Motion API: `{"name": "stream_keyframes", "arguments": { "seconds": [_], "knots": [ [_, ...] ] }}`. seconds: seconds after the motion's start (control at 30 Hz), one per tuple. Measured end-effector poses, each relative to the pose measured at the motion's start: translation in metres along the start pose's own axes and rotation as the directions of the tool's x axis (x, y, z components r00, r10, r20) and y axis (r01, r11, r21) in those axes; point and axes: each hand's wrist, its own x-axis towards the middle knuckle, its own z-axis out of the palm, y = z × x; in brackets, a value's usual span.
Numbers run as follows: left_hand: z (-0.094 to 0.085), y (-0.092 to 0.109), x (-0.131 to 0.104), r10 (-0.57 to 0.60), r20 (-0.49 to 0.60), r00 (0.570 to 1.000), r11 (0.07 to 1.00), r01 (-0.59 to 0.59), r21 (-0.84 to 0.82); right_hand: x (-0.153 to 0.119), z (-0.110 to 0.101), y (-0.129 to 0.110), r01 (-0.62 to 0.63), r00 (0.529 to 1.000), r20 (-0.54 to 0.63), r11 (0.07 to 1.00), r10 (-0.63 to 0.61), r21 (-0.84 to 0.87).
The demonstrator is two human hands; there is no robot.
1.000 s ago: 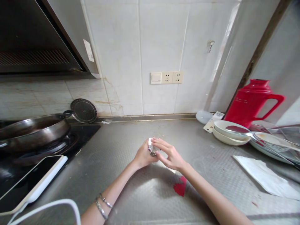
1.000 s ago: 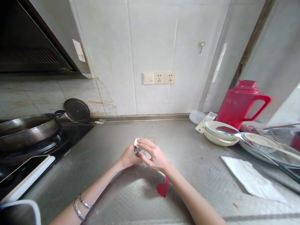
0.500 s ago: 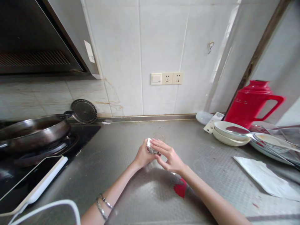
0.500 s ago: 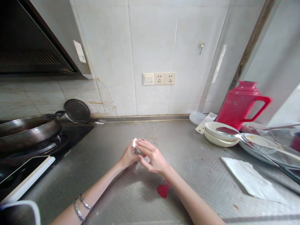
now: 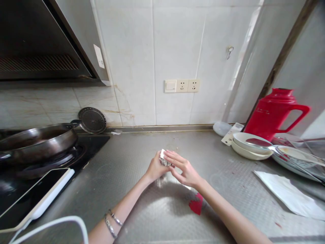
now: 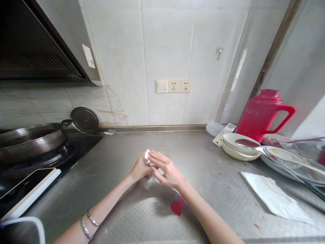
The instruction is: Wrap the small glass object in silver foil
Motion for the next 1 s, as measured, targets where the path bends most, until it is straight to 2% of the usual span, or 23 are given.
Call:
{"name": "stream_keyframes", "arguments": {
  "seconds": [0.13, 0.2, 0.33, 0.47, 0.63, 0.7, 0.83, 1.0],
  "knots": [
    [0.003, 0.008, -0.003, -0.057, 0.01, 0.998, 0.998, 0.057, 0.008, 0.0, -0.003, 0.005, -0.15, 0.988, -0.029, 0.989, 0.151, 0.017],
    [0.003, 0.012, -0.002, -0.104, 0.0, 0.995, 0.995, 0.104, 0.0, -0.002, -0.004, 0.007, -0.175, 0.982, -0.062, 0.984, 0.176, 0.031],
    [-0.001, 0.012, 0.0, -0.095, -0.025, 0.995, 0.995, 0.095, -0.001, -0.003, -0.004, 0.005, -0.066, 0.996, -0.055, 0.997, 0.068, 0.04],
    [-0.001, 0.007, 0.0, -0.071, 0.007, 0.997, 0.996, 0.071, 0.049, 0.0, -0.002, 0.0, 0.007, 1.0, -0.003, 1.0, -0.007, 0.023],
    [0.001, 0.013, -0.002, -0.078, 0.022, 0.997, 0.997, 0.078, 0.007, 0.0, -0.004, 0.006, -0.175, 0.982, -0.068, 0.983, 0.178, 0.046],
    [0.001, 0.017, -0.002, -0.091, 0.022, 0.996, 0.996, 0.091, -0.009, -0.002, -0.005, 0.009, -0.197, 0.974, -0.102, 0.978, 0.203, 0.065],
    [-0.001, 0.016, -0.001, -0.111, -0.001, 0.994, 0.994, 0.11, -0.018, -0.003, -0.006, 0.006, -0.081, 0.989, -0.122, 0.996, 0.085, 0.04],
    [-0.003, 0.01, 0.0, -0.032, -0.011, 0.999, 0.996, 0.033, 0.084, 0.0, -0.004, -0.001, 0.042, 0.998, -0.034, 0.998, -0.043, -0.043]
  ]
}}
